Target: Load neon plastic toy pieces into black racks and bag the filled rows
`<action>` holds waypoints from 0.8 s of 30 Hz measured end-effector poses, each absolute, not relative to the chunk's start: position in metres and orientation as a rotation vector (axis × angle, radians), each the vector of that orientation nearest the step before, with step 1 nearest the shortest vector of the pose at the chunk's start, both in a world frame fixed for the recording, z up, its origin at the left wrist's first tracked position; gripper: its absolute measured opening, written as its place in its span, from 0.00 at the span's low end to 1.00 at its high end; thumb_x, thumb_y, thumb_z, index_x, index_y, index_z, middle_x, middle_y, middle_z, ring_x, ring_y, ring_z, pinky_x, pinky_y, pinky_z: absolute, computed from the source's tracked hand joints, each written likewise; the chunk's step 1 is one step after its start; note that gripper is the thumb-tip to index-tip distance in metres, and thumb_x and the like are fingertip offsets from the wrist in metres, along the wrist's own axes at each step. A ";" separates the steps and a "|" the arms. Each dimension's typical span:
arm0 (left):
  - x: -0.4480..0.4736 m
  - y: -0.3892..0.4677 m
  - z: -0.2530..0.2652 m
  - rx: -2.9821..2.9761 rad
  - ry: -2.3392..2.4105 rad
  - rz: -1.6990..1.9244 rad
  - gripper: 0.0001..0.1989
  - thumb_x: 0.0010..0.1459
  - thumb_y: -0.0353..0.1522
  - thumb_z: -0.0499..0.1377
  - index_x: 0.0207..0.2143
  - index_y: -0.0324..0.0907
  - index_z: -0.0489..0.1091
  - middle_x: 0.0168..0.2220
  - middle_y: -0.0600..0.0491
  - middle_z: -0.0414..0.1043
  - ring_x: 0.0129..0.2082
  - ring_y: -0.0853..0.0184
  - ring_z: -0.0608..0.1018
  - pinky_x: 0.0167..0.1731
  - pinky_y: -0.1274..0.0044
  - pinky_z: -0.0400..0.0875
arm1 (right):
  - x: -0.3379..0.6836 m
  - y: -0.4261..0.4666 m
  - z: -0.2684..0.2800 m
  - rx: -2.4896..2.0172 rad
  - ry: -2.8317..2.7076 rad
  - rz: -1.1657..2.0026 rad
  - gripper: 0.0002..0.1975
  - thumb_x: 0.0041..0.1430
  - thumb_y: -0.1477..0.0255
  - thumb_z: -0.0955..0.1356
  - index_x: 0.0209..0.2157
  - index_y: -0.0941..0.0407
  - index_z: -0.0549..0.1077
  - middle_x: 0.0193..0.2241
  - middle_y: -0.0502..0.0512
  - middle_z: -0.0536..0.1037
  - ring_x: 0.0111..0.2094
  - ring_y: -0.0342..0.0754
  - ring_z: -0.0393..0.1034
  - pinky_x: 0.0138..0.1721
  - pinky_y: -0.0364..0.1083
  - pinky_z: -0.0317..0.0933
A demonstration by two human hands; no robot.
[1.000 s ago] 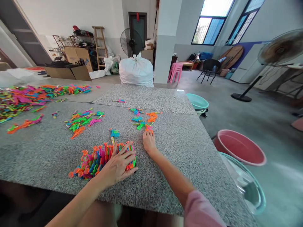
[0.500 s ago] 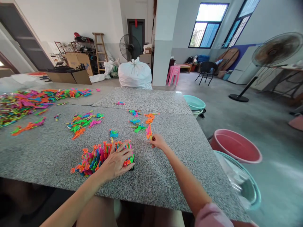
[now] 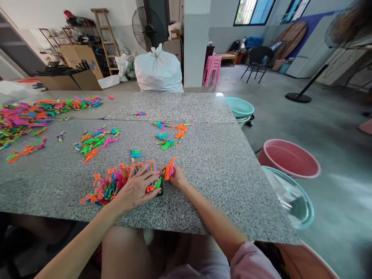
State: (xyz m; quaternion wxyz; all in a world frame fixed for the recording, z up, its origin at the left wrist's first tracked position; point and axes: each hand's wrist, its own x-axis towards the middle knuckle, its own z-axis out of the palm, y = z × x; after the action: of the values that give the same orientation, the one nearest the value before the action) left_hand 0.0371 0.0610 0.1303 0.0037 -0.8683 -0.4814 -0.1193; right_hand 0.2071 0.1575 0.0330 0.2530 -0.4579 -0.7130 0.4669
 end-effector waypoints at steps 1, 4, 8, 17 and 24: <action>0.037 0.061 0.130 -2.720 -1.515 -0.380 0.10 0.64 0.40 0.57 0.43 0.47 0.74 0.52 0.52 0.77 0.68 0.48 0.60 0.67 0.45 0.29 | 0.204 0.157 0.034 -1.231 -1.953 1.263 0.05 0.55 0.74 0.71 0.36 0.56 0.77 0.32 0.50 0.81 0.33 0.45 0.75 0.38 0.41 0.65; 0.036 0.061 0.128 -2.722 -1.531 -0.386 0.11 0.64 0.40 0.57 0.43 0.48 0.75 0.53 0.52 0.77 0.68 0.49 0.59 0.68 0.46 0.32 | 0.197 0.155 0.039 -1.198 -2.101 1.152 0.06 0.59 0.74 0.69 0.38 0.55 0.78 0.35 0.52 0.82 0.37 0.46 0.76 0.39 0.40 0.65; 0.038 0.060 0.128 -2.715 -1.530 -0.394 0.11 0.64 0.41 0.57 0.44 0.48 0.74 0.52 0.53 0.77 0.68 0.48 0.60 0.67 0.46 0.30 | 0.193 0.158 0.050 -1.257 -2.371 0.909 0.08 0.61 0.71 0.69 0.40 0.56 0.80 0.36 0.57 0.83 0.39 0.51 0.78 0.39 0.41 0.65; 0.040 0.060 0.129 -2.674 -1.406 -0.464 0.09 0.62 0.41 0.58 0.39 0.48 0.75 0.49 0.50 0.76 0.62 0.49 0.67 0.68 0.49 0.36 | 0.188 0.144 0.080 -1.265 -2.595 0.689 0.12 0.67 0.69 0.65 0.48 0.53 0.77 0.39 0.59 0.83 0.42 0.52 0.79 0.41 0.45 0.68; 0.099 0.028 0.139 -2.894 -0.810 -0.430 0.14 0.62 0.36 0.59 0.50 0.52 0.73 0.57 0.55 0.73 0.65 0.52 0.65 0.69 0.49 0.31 | 0.271 0.048 0.061 -1.752 -2.210 0.678 0.11 0.65 0.71 0.64 0.45 0.54 0.76 0.36 0.59 0.82 0.37 0.51 0.78 0.38 0.45 0.66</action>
State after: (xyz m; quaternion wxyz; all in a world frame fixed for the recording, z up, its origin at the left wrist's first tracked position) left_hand 0.0985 0.0276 0.1388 0.0531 -0.9519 -0.2665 -0.1416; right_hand 0.2708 0.0483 0.0608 0.1204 -0.5997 -0.7563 0.2322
